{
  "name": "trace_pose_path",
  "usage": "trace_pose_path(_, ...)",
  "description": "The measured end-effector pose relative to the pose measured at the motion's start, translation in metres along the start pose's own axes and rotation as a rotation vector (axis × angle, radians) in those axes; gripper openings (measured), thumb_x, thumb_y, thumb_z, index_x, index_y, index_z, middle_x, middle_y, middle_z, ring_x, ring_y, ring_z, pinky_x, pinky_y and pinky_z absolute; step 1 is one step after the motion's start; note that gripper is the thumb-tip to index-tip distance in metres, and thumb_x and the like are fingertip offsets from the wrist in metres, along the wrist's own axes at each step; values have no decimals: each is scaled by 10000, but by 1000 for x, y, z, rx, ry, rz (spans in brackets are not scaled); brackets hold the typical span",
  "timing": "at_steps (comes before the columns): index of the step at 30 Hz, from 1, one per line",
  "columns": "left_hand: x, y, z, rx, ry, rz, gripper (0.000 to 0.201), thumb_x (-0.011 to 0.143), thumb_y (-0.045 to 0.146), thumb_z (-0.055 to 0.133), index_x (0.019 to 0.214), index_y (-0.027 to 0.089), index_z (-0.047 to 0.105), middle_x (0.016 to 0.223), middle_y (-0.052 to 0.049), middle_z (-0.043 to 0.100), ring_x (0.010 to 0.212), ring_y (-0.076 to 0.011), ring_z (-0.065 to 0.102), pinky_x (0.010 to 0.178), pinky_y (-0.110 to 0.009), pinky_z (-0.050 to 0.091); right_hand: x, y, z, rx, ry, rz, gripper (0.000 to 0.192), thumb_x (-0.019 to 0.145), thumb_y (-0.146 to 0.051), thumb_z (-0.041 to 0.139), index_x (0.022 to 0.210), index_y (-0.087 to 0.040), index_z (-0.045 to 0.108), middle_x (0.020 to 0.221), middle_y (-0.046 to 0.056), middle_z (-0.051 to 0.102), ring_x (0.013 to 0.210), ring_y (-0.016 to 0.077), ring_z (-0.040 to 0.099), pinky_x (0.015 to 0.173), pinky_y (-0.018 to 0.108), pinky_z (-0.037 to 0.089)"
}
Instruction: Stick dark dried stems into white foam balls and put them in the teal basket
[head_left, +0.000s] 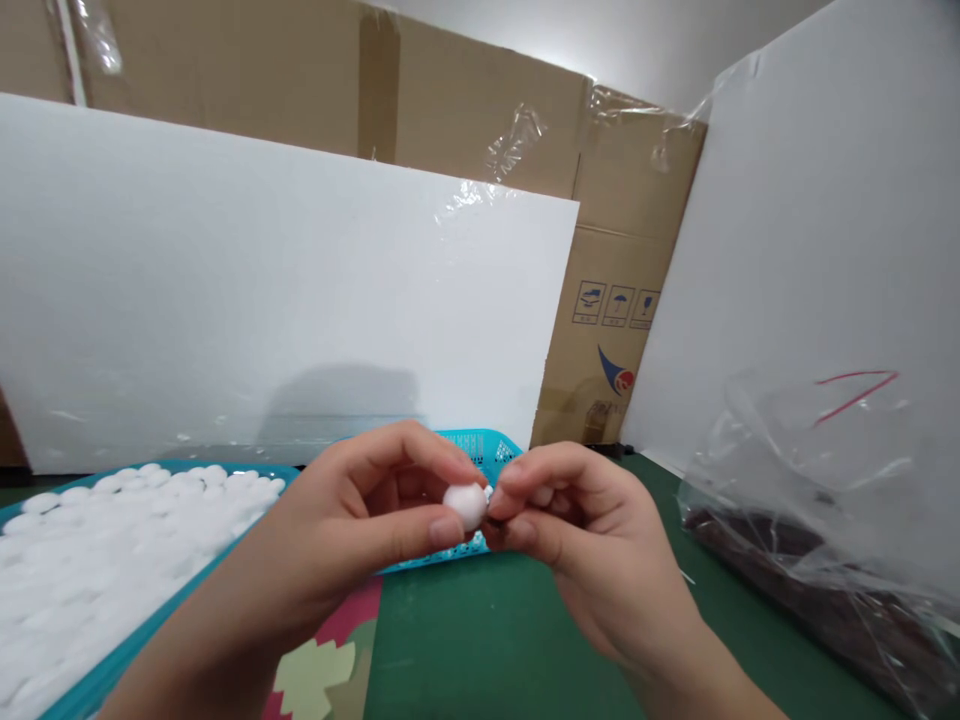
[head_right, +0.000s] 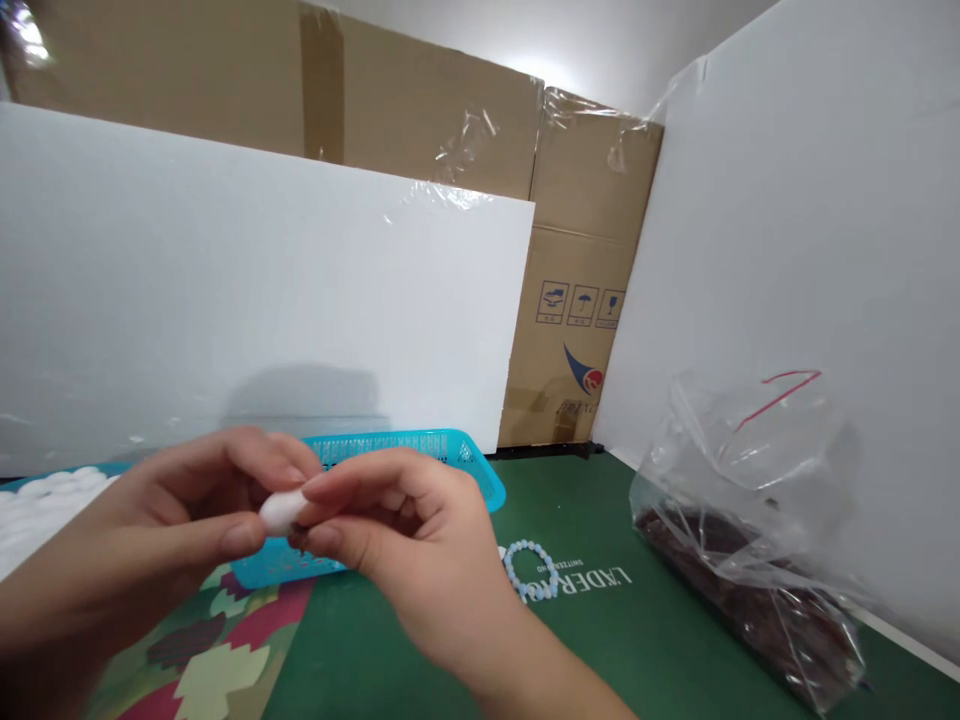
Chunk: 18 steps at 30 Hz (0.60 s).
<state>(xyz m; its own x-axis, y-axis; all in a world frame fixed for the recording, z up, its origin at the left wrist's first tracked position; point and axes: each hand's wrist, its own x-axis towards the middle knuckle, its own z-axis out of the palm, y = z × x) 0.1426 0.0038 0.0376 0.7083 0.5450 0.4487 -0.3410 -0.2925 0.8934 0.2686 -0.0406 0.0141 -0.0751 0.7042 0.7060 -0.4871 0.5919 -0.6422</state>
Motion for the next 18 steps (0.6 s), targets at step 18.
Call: trace_pose_path(18, 2, 2, 4, 5, 82, -58, 142, 476, 18, 581, 453, 156, 558, 433, 71, 475, 411, -21, 419, 375, -86, 338, -3, -9, 1, -330, 89, -86, 315, 565, 84, 517, 597, -218, 598, 548, -66, 561, 519, 53, 552, 504, 73, 468)
